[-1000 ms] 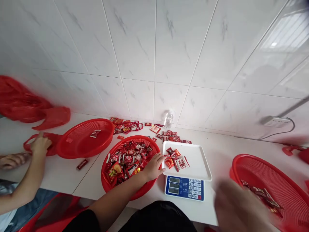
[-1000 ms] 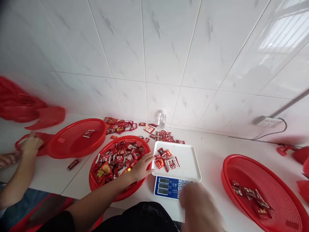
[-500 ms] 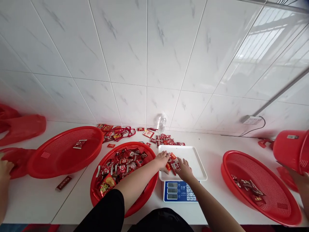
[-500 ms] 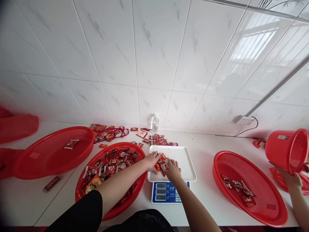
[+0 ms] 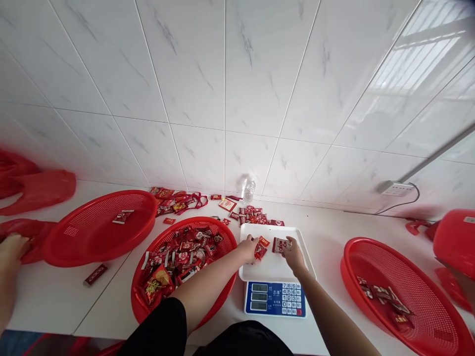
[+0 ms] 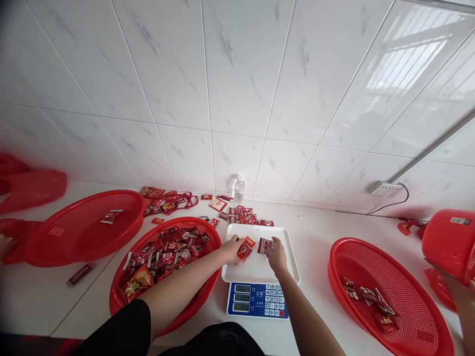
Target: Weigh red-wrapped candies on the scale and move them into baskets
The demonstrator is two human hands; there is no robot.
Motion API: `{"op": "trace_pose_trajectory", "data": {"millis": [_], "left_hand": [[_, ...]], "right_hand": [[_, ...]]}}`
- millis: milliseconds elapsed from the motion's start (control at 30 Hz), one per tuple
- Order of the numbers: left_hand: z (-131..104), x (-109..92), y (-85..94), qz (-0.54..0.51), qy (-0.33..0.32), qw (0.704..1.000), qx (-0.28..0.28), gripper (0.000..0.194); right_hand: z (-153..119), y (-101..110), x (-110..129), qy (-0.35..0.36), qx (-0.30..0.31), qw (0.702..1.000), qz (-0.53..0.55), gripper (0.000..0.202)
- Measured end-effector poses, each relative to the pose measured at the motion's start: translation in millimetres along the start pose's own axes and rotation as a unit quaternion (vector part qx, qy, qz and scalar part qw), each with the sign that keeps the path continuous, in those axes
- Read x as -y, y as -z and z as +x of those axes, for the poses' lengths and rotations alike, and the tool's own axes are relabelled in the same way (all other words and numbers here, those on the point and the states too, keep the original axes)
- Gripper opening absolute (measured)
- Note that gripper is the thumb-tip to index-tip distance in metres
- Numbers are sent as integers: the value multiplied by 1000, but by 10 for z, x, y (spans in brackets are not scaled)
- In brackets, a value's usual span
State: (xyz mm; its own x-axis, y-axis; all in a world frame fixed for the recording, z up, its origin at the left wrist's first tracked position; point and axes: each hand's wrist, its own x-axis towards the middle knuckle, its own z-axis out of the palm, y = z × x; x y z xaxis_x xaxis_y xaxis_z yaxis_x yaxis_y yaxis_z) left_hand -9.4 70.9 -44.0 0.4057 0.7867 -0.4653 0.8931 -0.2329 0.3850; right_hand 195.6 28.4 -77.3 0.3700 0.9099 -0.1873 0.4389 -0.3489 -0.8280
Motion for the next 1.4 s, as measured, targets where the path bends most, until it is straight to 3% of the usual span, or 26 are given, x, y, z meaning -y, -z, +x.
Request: {"op": "trace_pose_trajectory", "data": {"millis": [167, 333, 467, 700, 833, 933, 1033, 1200, 1300, 1400], "left_hand": [[-31, -43, -103, -92, 14, 994, -48, 92], [-21, -107, -253, -200, 13, 973, -118, 84], [-15, -120, -335, -285, -18, 944, -162, 80], [-72, -136, -351, -333, -62, 932, -126, 93], [-92, -114, -362, -357, -70, 916, -171, 60], [-126, -78, -334, -388, -64, 899, -193, 41], [-204, -68, -275, -501, -24, 853, -148, 34], [-366, -54, -176, -698, 109, 707, -40, 37], [-440, 9, -137, -766, 152, 624, 3, 24], [-515, 89, -113, -811, 149, 565, 26, 15]], "right_hand": [[131, -119, 117, 10, 57, 995, 76, 57], [-111, -345, 116, -18, 139, 976, 165, 52], [-287, -380, 120, -37, 174, 954, 240, 54], [-375, -248, 325, -39, 231, 921, 311, 48], [-418, -206, 454, -27, 246, 921, 300, 54], [-390, -176, 513, 15, 256, 945, 204, 49], [-289, -175, 535, 44, 225, 967, 113, 44], [-89, -282, 516, 86, 136, 986, 31, 38], [-46, -350, 478, 106, 142, 984, 5, 37], [-88, -363, 433, 98, 151, 984, 2, 30]]}}
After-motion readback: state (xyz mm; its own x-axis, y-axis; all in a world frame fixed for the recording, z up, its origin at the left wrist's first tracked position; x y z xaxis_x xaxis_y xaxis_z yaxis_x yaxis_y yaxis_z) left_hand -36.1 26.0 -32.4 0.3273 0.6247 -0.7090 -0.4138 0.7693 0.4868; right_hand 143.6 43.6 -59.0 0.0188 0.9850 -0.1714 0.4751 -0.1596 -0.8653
